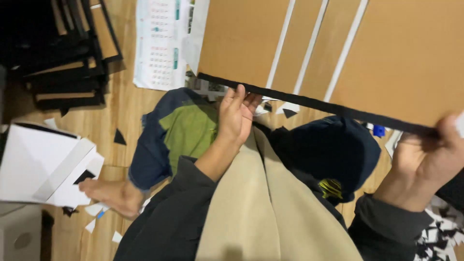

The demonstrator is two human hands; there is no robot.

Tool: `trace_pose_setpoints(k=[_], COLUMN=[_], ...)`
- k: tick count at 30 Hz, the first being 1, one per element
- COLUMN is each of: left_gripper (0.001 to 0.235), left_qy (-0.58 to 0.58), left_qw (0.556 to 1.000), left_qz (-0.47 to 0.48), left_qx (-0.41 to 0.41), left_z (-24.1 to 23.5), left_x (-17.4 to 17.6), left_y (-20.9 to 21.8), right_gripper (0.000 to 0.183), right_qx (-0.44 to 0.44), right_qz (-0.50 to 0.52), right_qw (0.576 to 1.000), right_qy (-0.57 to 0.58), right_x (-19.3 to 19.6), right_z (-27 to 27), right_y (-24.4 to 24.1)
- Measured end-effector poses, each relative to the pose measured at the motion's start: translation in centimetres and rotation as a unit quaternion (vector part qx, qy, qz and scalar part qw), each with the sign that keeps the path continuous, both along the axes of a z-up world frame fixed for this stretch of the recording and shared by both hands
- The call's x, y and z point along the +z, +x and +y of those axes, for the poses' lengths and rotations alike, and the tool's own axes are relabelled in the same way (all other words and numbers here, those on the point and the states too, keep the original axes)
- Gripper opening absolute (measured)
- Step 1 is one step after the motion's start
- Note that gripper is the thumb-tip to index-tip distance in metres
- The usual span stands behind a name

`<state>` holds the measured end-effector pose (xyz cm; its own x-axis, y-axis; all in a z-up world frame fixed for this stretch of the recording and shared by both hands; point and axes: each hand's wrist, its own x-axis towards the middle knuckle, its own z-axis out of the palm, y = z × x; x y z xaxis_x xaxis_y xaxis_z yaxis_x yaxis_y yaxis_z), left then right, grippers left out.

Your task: Applying glue to cardboard folders using a roller and organizing them on the floor.

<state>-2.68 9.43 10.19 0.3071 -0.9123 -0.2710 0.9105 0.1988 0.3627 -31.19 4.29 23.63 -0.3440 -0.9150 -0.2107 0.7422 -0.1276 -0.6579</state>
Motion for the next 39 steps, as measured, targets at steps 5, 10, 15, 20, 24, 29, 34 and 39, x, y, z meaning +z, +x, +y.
trace_pose_setpoints(k=[5, 10, 15, 20, 24, 29, 34, 39], left_gripper=[0.011, 0.042, 0.03, 0.054, 0.079, 0.066, 0.046, 0.054], left_qy=[0.058, 0.153, 0.114, -0.102, -0.027, 0.398, 0.341, 0.31], left_qw=[0.986, 0.97, 0.954, 0.926, 0.938, 0.849, 0.729, 0.628], left_qz=[-0.101, -0.121, -0.256, -0.354, -0.346, -0.2, -0.52, -0.653], left_qx=[0.123, 0.147, 0.104, 0.08, 0.014, -0.284, -0.285, -0.289], left_z=[0.2, -0.7, -3.4, -8.8, -11.6, -5.7, -7.8, -9.6], left_x=[-1.2, -0.5, -4.2, 4.5, -3.1, -15.8, -21.6, -27.3], left_y=[2.0, 6.4, 12.3, 13.6, 12.5, 3.2, 3.1, 6.9], right_gripper=[0.029, 0.045, 0.059, 0.055, 0.057, 0.055, 0.046, 0.041], right_qx=[0.104, 0.279, 0.361, 0.326, 0.298, 0.297, 0.37, 0.485], right_qz=[0.289, 0.307, 0.231, 0.014, -0.068, -0.066, 0.021, 0.126], right_qw=[0.943, 0.897, 0.88, 0.912, 0.915, 0.897, 0.879, 0.827], right_qy=[0.125, 0.15, 0.203, 0.249, 0.265, 0.321, 0.3, 0.256], right_x=[-1.3, -12.0, -18.4, -29.1, -25.1, -25.9, -25.0, -22.6], right_z=[1.7, -0.1, 1.7, 1.2, 0.8, -0.3, -0.7, 0.3], right_y=[0.7, -4.1, 4.8, 9.0, 14.5, 16.7, 16.1, 14.5])
